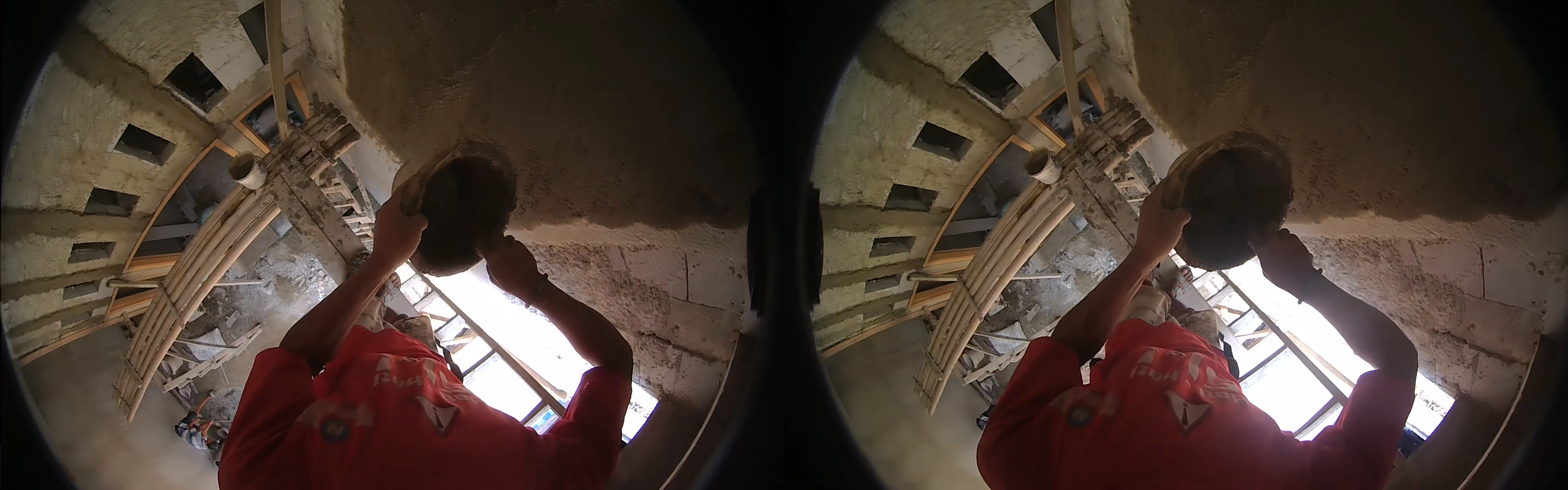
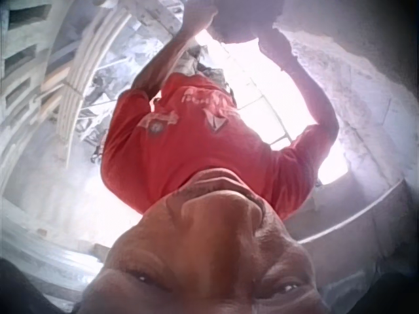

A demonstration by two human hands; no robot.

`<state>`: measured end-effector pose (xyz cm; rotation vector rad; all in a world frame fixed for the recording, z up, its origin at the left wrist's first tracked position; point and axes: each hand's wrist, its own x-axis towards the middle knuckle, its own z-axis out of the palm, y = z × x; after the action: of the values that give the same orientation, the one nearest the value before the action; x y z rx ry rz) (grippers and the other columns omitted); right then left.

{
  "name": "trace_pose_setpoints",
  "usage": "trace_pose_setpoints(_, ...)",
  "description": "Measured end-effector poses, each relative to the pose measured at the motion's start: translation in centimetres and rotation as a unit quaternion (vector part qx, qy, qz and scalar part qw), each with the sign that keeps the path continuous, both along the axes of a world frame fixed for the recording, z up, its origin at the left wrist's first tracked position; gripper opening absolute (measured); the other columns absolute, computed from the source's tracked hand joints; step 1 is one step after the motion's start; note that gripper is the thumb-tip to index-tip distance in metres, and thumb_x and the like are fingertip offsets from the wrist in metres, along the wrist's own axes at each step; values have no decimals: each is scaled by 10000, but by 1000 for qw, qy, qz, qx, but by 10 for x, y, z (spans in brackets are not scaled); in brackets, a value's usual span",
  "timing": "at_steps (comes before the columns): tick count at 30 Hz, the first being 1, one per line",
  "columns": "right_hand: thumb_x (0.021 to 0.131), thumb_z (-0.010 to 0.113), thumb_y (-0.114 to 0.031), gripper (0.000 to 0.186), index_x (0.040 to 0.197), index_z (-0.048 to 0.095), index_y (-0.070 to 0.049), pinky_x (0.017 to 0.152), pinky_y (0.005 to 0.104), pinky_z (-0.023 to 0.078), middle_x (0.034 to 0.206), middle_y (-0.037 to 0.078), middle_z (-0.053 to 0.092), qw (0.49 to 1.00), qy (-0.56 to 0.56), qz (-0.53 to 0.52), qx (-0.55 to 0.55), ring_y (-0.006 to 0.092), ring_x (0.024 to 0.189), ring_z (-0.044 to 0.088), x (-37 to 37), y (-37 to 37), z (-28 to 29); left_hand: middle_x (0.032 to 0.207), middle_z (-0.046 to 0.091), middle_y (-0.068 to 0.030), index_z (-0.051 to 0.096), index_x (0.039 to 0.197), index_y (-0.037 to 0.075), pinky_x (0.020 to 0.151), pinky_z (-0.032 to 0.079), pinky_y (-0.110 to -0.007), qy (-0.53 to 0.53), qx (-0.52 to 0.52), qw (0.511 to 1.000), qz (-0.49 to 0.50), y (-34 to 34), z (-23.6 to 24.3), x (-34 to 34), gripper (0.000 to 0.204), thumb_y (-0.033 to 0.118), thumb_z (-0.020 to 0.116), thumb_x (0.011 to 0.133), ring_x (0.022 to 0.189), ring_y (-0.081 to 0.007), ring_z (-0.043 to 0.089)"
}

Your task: The person applies wet plaster or mortar to a wall using a trowel, taking material from a bucket, and then uses a long wooden board to level and smooth the surface.

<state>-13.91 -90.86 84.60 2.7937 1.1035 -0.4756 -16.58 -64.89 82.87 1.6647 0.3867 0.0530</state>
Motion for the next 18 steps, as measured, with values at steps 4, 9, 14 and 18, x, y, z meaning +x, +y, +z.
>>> trace_pose_setpoints(4,824,603,-119,275,1098,590,-103,575,419,517,874,129,563,991,-131,14,29,271,777,596,19,14,46,1113,652,-223,504,1354,103,888,498,-434,27,36,999,-28,1,11,5,684,61,592,677,1039,-374,635)
trace_pose_setpoints(9,793,630,-183,209,979,645,-90,566,420,532,851,107,615,974,-211,-34,-71,268,774,610,52,32,20,1272,559,-261,485,1388,127,979,463,-460,6,87,996,-18,-3,1,13,716,58,606,686,1162,-416,563)
trace_pose_setpoints(14,805,624,-229,176,859,691,-76,654,406,544,804,135,678,997,36,-69,-10,251,800,645,69,49,-30,1352,465,-323,475,1403,130,1053,414,-488,-13,154,988,-17,12,-20,17,731,36,596,688,1253,-486,462)
trace_pose_setpoints(18,846,607,-242,181,871,670,-74,716,405,533,829,114,654,974,149,-79,153,278,809,638,61,50,-114,1215,608,-243,483,1356,5,941,479,-408,-38,189,981,-20,27,-42,20,674,8,580,689,1137,-357,609)
